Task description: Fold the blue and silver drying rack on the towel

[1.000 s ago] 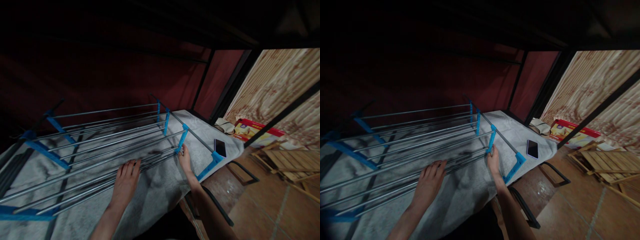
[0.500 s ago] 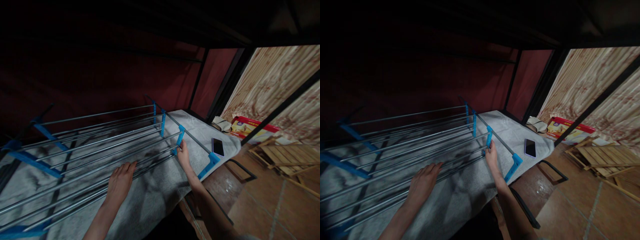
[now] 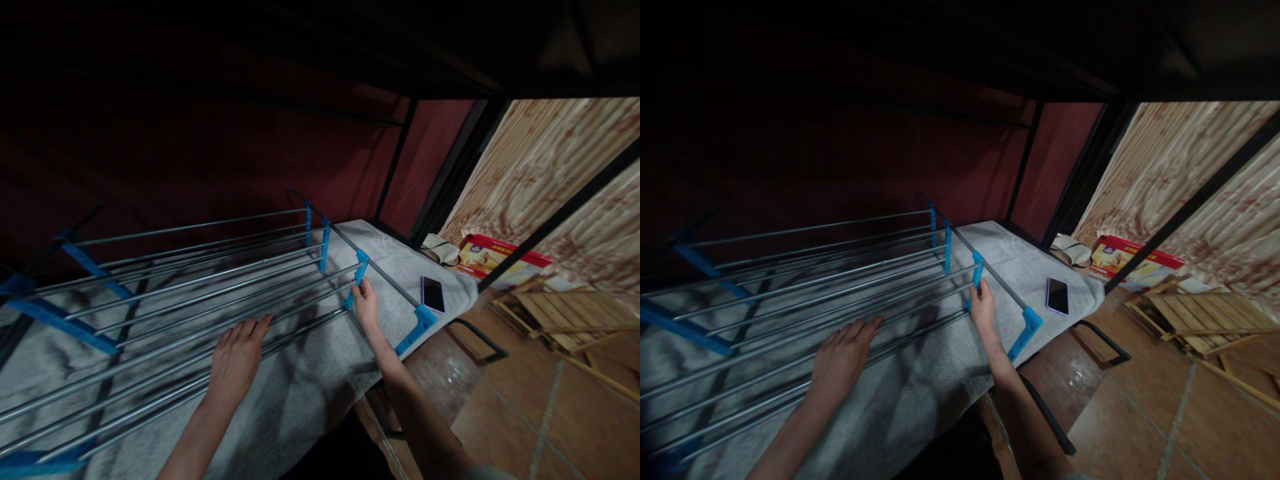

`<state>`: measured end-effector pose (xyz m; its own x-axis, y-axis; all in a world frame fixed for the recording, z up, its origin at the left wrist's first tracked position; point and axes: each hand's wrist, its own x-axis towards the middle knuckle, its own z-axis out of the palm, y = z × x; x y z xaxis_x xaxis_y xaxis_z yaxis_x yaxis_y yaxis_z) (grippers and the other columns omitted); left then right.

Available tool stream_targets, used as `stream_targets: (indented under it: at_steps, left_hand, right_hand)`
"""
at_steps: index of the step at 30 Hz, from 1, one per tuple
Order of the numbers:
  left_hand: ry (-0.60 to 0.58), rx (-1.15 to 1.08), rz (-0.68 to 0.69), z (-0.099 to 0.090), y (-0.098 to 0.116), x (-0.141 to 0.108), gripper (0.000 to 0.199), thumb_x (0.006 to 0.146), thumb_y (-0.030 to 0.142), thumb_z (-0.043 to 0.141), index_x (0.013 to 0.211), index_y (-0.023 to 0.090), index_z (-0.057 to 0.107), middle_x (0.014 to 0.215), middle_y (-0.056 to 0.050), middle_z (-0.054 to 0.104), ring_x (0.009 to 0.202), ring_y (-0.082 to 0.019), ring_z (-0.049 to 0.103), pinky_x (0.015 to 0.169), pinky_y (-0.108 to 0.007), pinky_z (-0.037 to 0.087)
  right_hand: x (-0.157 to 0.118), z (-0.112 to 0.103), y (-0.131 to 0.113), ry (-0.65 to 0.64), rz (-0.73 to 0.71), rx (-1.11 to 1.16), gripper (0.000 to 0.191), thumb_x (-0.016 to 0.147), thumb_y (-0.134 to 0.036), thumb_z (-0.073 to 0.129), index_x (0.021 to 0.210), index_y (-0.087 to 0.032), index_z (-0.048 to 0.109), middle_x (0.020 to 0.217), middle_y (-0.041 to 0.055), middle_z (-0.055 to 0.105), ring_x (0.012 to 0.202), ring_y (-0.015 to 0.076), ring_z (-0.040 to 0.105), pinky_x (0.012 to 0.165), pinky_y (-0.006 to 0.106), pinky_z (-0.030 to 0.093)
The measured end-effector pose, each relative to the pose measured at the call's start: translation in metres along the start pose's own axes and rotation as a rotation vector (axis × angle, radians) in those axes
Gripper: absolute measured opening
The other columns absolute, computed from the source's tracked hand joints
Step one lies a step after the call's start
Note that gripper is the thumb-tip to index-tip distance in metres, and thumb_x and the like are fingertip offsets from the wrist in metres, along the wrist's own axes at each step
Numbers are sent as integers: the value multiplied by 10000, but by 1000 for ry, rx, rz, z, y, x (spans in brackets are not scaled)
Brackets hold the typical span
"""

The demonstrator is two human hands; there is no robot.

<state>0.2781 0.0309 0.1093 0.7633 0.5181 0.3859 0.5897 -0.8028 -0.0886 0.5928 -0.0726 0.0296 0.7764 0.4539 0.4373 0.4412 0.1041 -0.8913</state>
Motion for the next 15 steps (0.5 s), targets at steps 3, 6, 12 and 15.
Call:
stream_targets:
  at_steps: [3,6,12,15]
  left_hand:
    - [-4,6,6,0,-1,0,407,1007,234,378,1313,205,645,987,-90,727,871,-265,668,800,-406,492]
    - [-27,5,11,0,-2,2,414,997,211,383,1322,200,640,1005,-97,731,884,-268,672,810,-408,498]
    - [-67,-2,23,-1,-5,2,421,986,178,391,1329,198,635,1056,-90,739,912,-260,682,832,-395,514]
    - [-68,-9,21,-2,-6,2,420,1002,213,369,1326,200,637,1042,-91,742,899,-261,689,829,-400,521]
  right_hand:
    - [0,-1,-3,8,27,17,263,865,-323,555,1086,-223,655,1032,37,691,932,207,606,904,339,468]
    - [-1,-1,-7,10,29,30,274,866,-330,564,1096,-213,658,1056,47,699,965,214,610,930,347,463]
    - [-2,-1,-12,6,30,32,242,869,-339,565,1042,-203,667,1004,44,703,932,208,611,902,334,467]
    - [-3,-1,-11,1,36,27,245,869,-345,563,1039,-204,671,995,44,706,908,206,613,885,332,472]
